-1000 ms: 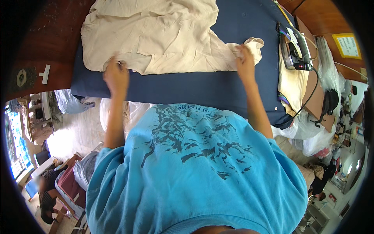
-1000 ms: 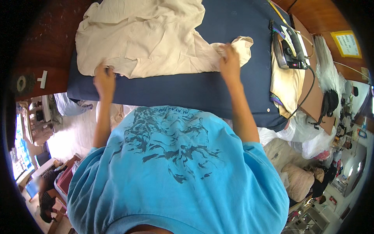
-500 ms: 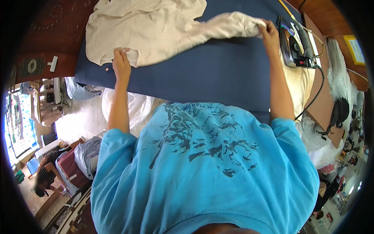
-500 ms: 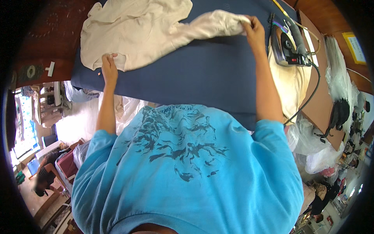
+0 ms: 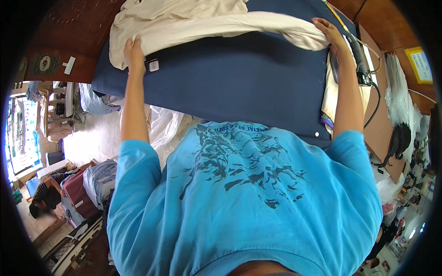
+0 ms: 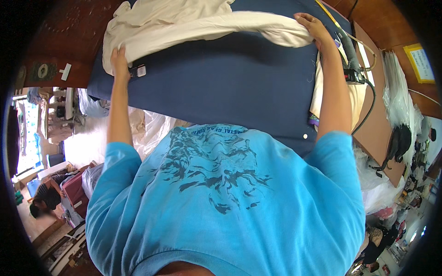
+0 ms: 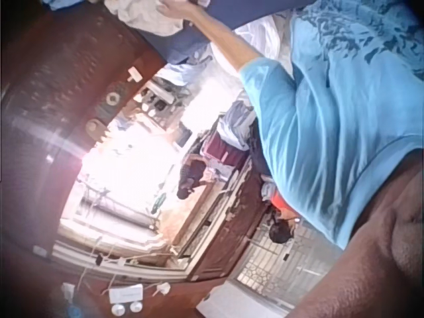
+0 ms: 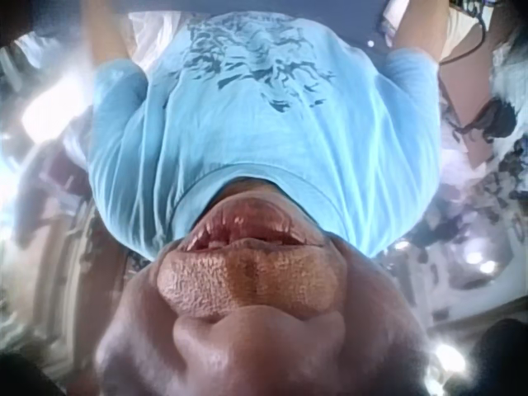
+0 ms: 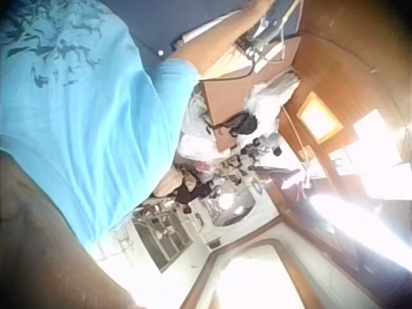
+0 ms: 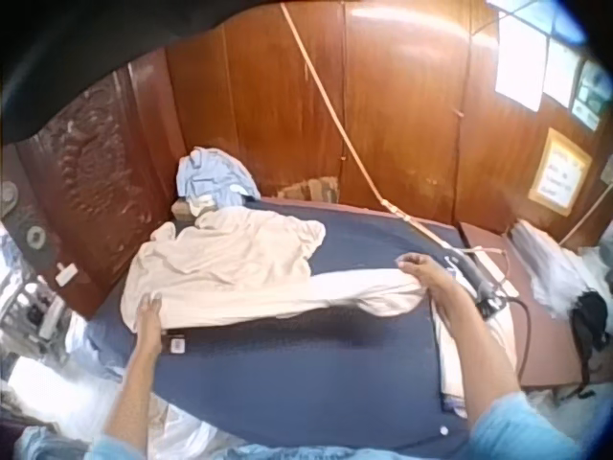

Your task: The person irons several shirts on a padded surface using an electric iron, then folds the shirts by hand, placing one on a stack on a table and another into a plastic bag.

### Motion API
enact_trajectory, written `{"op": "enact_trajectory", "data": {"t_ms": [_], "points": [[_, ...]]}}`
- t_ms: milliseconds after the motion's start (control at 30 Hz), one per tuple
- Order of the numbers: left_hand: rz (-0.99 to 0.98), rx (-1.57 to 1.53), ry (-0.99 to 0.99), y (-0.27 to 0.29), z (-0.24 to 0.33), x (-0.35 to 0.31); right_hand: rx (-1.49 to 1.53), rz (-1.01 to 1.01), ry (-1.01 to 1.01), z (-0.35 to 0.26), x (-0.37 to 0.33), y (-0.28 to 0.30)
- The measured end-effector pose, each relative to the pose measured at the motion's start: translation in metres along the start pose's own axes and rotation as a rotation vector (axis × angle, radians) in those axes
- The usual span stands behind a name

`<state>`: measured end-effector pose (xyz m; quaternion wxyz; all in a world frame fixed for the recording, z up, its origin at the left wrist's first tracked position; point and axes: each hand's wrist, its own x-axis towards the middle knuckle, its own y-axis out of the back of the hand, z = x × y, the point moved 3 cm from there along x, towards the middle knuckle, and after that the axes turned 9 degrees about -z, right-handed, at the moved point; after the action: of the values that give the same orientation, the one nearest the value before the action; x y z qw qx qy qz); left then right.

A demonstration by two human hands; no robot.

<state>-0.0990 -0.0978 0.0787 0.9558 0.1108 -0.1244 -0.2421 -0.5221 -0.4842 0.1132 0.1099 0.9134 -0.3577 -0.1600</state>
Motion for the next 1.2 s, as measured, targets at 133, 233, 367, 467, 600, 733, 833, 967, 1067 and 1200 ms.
{"op": "enact_trajectory", "data": {"t_ms": [133,233,367,467,600,733,833,967,1067,1200], "points": [[-0.328,0.445,-0.041,-0.030,-0.021,0.047,-1.046,0.458,0.015,0.048,0.034,0.005],[-0.416,0.367,0.086,-0.052,-0.028,0.052,-0.863,0.281,0.407,0.003,-0.011,-0.128],[-0.397,0.302,0.038,-0.064,-0.032,0.061,-0.682,-0.164,0.514,-0.001,-0.038,-0.267],[-0.463,0.231,0.003,-0.066,-0.029,0.072,-0.729,-0.036,0.423,0.004,-0.027,-0.292],[-0.503,0.174,0.002,-0.067,-0.031,0.078,-0.661,-0.054,0.237,0.000,-0.024,-0.306],[-0.465,0.166,-0.005,-0.066,-0.025,0.066,-0.281,-0.421,0.434,-0.029,-0.068,-0.357],[-0.476,0.175,0.033,-0.050,-0.032,0.060,-0.326,-0.337,0.518,-0.047,-0.061,-0.326],[-0.451,0.174,0.062,-0.050,-0.032,0.045,-0.877,0.801,0.203,0.019,-0.012,-0.170],[-0.510,0.241,0.084,-0.041,-0.026,0.032,-1.191,0.373,0.082,0.072,-0.012,-0.104],[-0.602,0.496,-0.008,0.000,-0.026,-0.004,-1.095,0.205,0.374,0.026,-0.065,-0.086]]}}
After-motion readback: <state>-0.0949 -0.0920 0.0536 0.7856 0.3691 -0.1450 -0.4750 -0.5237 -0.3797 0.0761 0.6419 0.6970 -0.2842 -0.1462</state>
